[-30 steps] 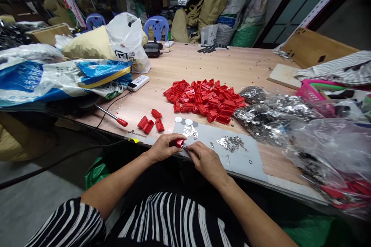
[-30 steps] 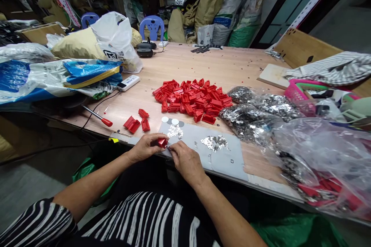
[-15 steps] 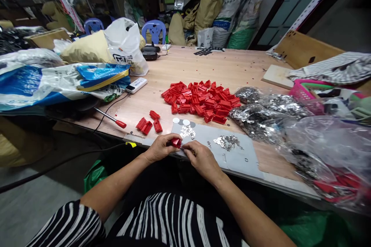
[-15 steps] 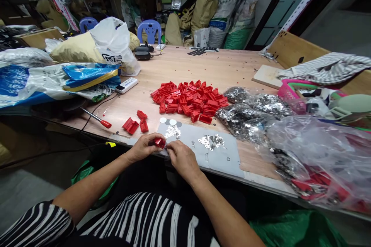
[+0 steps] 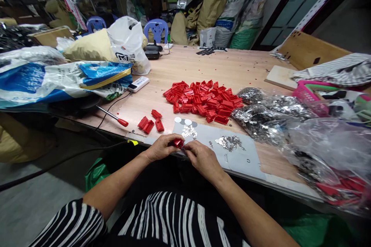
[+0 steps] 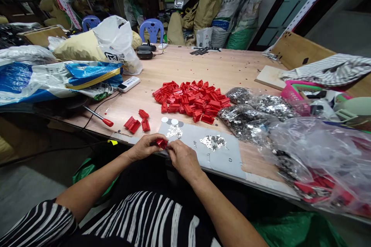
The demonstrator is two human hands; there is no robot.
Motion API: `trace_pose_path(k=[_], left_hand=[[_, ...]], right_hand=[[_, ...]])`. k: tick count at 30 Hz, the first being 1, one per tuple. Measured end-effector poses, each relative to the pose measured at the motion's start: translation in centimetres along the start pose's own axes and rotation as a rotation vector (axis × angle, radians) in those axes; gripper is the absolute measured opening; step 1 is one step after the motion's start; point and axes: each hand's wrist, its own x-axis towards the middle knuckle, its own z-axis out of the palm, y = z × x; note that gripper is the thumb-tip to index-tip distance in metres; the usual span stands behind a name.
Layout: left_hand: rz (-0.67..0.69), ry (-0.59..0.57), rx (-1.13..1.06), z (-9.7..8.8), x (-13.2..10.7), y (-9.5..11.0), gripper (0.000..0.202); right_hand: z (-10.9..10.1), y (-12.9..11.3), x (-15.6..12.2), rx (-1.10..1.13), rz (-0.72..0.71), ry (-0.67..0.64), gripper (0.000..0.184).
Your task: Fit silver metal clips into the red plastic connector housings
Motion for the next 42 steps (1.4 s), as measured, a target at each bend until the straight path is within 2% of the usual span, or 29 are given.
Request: trace_pose_path(k=[10,14,16,18,20,23,26,28,33,37,42], left_hand=[[-0.008,0.037,0.035,0.5,0.3,-0.5,0.037],[-0.014,0.046,0.012,0.6,0.3,-0.3,0.034],[-0.04,0.115,0.018,0.6,0.1,0.1,0.03],[-0.08,0.236,-0.026,0.6,-0.3,0.6,0.029],[-0.135,0.352,-0.18,0.8,-0.6,1.3,0.03],[-0.255,0.472,-0.609,1.2,-1.0,2.4,0.023],[-0.375,0.453,-1.068,1.7,-1.1,3.3,0.025],[-0.426,0.401,-1.256,2.1,-1.2,3.7,0.024],[-0.516,0.384,-1.421,2.9,-1.4,4.1,0.01],[-0.558,0.389,-1.484,3.4,-1.4,4.2,0.013],[-0.54,0.409,-1.542,4.0,-1.4,4.3,0.014]], right_hand=[[0.7,-0.8,1.0,-0.089,0.004,-0.015,0.017],[0.8,-0.9,0.8,-0.093,-0.015,-0.024,0.019],[0.4,-0.7,0.4,-0.054,-0.035,0.002,0.022],[-0.1,-0.3,0.0,0.044,-0.064,0.061,0.025],[-0.7,-0.1,-0.4,0.169,-0.078,0.108,0.024],[-1.5,0.0,-0.8,0.312,-0.04,0.071,0.021],[-1.9,-0.6,-1.0,0.377,-0.027,0.0,0.028],[-1.9,-1.1,-1.1,0.378,-0.047,-0.027,0.036],[-1.9,-1.6,-1.2,0.328,-0.063,-0.041,0.04],[-1.9,-1.5,-1.2,0.338,-0.071,0.008,0.035],[-1.7,-1.3,-1.1,0.41,-0.071,0.061,0.031]])
